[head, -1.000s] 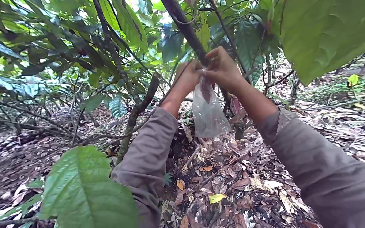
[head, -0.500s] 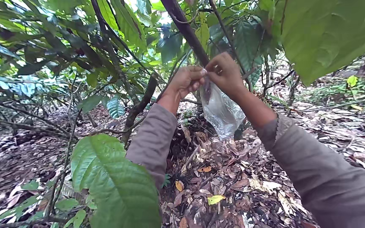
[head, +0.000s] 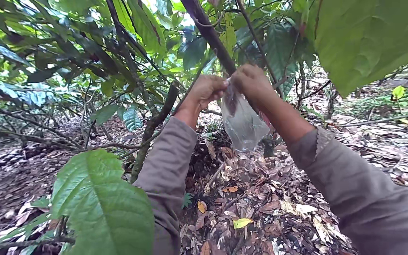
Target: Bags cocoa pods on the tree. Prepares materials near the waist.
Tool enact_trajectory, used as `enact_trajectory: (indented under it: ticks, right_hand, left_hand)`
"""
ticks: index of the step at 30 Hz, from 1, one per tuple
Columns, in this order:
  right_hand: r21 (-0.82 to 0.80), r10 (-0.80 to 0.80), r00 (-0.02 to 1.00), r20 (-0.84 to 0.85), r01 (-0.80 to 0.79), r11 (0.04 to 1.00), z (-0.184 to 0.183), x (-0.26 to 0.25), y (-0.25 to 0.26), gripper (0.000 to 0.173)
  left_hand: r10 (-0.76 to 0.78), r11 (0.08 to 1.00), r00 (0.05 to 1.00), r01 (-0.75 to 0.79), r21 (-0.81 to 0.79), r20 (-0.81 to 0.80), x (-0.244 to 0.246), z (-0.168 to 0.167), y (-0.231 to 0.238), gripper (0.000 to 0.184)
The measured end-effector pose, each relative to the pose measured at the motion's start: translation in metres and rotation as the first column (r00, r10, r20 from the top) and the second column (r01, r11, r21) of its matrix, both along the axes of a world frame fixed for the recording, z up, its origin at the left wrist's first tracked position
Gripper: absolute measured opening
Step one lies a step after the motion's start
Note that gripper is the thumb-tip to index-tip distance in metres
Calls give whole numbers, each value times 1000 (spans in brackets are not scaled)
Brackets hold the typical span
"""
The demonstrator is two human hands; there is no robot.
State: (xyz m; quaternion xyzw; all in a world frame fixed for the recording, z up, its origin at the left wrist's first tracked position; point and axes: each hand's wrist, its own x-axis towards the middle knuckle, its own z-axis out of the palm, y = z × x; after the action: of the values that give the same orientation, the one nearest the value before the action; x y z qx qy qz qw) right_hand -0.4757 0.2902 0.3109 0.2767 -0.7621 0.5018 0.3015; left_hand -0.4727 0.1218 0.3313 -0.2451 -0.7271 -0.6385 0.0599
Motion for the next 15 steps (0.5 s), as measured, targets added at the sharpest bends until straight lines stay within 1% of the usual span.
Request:
enact_trajectory:
  ticks: [1, 2, 3, 4, 5, 7, 9, 10, 11, 13, 15]
  right_hand:
    - [-103, 92, 995, 44, -87, 991, -2, 0, -2, 18]
    - [-177, 158, 986, 51, -147, 973, -5, 0, -1, 19]
    - [-214, 178, 984, 28, -168, 962, -8, 0, 0, 22]
    - [-216, 160, 987, -17, -160, 963, -9, 0, 2, 25]
    - [-182, 121, 990, -68, -132, 974, -10, 0, 4, 27]
    - [-42, 38, 985, -166, -45, 998, -10, 0, 10, 30]
    - [92, -52, 957, -285, 81, 992, -9, -3, 12, 28]
    - [131, -89, 942, -324, 138, 982, -8, -4, 11, 27]
    - [154, -119, 936, -332, 178, 972, -7, -4, 10, 25]
    - [186, -159, 941, -297, 221, 957, -2, -2, 7, 25]
    - [212, -199, 945, -261, 257, 943, 3, 0, 6, 24]
  left_hand:
    - [-4, 1000, 1000, 4, 0, 0, 1, 0, 1, 7]
    - [-8, 1000, 1000, 8, 0, 0, 1, 0, 1, 7]
    - [-9, 1000, 1000, 9, 0, 1, 2, 1, 1, 8]
    - [-7, 1000, 1000, 7, 0, 1, 2, 1, 0, 8]
    - [-4, 1000, 1000, 4, -1, -3, 2, 1, -1, 9]
    - [1, 1000, 1000, -1, -1, -12, 2, 0, -2, 9]
    - [8, 1000, 1000, -8, 0, -21, 1, 0, -2, 9]
    - [3, 1000, 1000, -4, -4, -19, 2, 1, -2, 9]
    - [-6, 1000, 1000, 6, -4, -15, 2, 1, -2, 11]
    - [-13, 1000, 1000, 13, -3, -8, 4, 4, -4, 16]
    - [38, 999, 999, -38, -27, -25, 6, 6, -4, 17]
